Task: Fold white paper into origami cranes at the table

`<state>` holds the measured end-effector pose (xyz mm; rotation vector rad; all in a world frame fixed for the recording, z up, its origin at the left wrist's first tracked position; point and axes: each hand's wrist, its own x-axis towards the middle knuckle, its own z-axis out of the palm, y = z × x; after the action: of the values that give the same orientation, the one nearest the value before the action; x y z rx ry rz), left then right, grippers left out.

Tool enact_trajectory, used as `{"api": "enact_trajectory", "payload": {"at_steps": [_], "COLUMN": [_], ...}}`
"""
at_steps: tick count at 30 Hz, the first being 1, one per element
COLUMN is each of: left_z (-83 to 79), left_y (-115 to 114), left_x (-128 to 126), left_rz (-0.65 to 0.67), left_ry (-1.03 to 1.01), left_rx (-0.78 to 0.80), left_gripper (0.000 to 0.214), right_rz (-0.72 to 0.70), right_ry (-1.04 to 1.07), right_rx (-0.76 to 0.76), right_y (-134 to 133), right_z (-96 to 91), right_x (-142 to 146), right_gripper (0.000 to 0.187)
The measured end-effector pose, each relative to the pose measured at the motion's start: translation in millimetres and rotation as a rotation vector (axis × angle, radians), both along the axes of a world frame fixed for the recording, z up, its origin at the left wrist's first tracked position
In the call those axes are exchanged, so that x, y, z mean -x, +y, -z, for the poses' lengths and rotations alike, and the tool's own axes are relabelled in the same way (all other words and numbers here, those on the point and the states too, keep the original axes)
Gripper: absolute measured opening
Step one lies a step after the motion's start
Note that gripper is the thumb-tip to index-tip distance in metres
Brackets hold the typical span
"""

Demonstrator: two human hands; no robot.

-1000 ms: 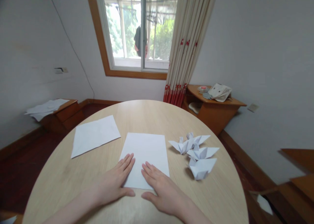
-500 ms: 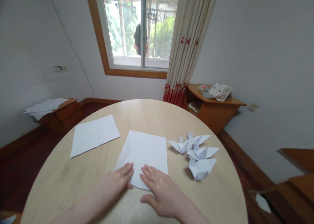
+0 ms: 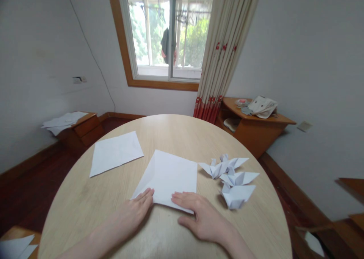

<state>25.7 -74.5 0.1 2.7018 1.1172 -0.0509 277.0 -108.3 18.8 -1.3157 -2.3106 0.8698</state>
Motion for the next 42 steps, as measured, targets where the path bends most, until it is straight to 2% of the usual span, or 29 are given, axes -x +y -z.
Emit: {"api": "enact_trajectory", "payload": {"at_steps": [3, 7, 12, 17, 22, 26, 28, 30, 33, 35, 36, 37, 39, 42], "left_z": [-7.2, -6.3, -5.6, -11.6, -10.5, -10.0, -9.7, -9.0, -7.8, -6.9, -6.3, -5.5, -3.2, 1.0], "left_y": [-2, -4, -6, -6, 2, 10, 12, 11, 9, 8, 7, 7, 6, 4], "left_x": [0, 1, 5, 9, 17, 22, 23, 23, 21, 19, 18, 17, 15, 13], "left_rz": [-0.043, -0.047, -0.076, -0.185, -0.259, -0.25, -0.257, -0.273, -0.293, -0.298, -0.3, -0.301, -0.297, -0.273], "left_ry": [0.039, 0.014, -0.153, -0.216, -0.328, -0.437, -0.472, -0.474, -0.461, -0.452, -0.445, -0.436, -0.415, -0.381], "left_rx": [0.042, 0.053, -0.014, -0.021, 0.047, 0.163, 0.187, 0.191, 0.172, 0.149, 0.133, 0.116, 0.081, 0.029], "left_gripper": [0.048, 0.05, 0.029, 0.016, 0.021, 0.027, 0.028, 0.029, 0.03, 0.029, 0.029, 0.029, 0.028, 0.027], "right_rz": [0.083, 0.186, 0.293, 0.373, 0.449, 0.465, 0.485, 0.53, 0.557, 0.456, 0.372, 0.267, 0.109, 0.062], "right_ry": [0.094, 0.17, 0.246, 0.276, 0.276, 0.29, 0.285, 0.265, 0.18, 0.089, 0.033, -0.03, -0.142, -0.294], "right_rx": [0.026, 0.066, 0.202, 0.183, 0.117, 0.065, 0.009, -0.147, -0.611, -0.906, -0.979, -1.003, -0.954, -0.802], "right_y": [8, 20, 30, 41, 46, 47, 46, 44, 36, 29, 25, 21, 16, 16], "right_z": [6.1, 7.0, -1.8, 1.7, 7.9, 8.5, 8.4, 6.7, -2.0, -11.3, -16.0, -20.2, -26.3, -30.8], "right_x": [-1, 2, 5, 6, 8, 9, 10, 13, 22, 31, 36, 41, 49, 55], "right_gripper": [0.036, 0.022, 0.03, 0.032, 0.037, 0.041, 0.038, 0.032, 0.029, 0.029, 0.031, 0.032, 0.035, 0.03]}}
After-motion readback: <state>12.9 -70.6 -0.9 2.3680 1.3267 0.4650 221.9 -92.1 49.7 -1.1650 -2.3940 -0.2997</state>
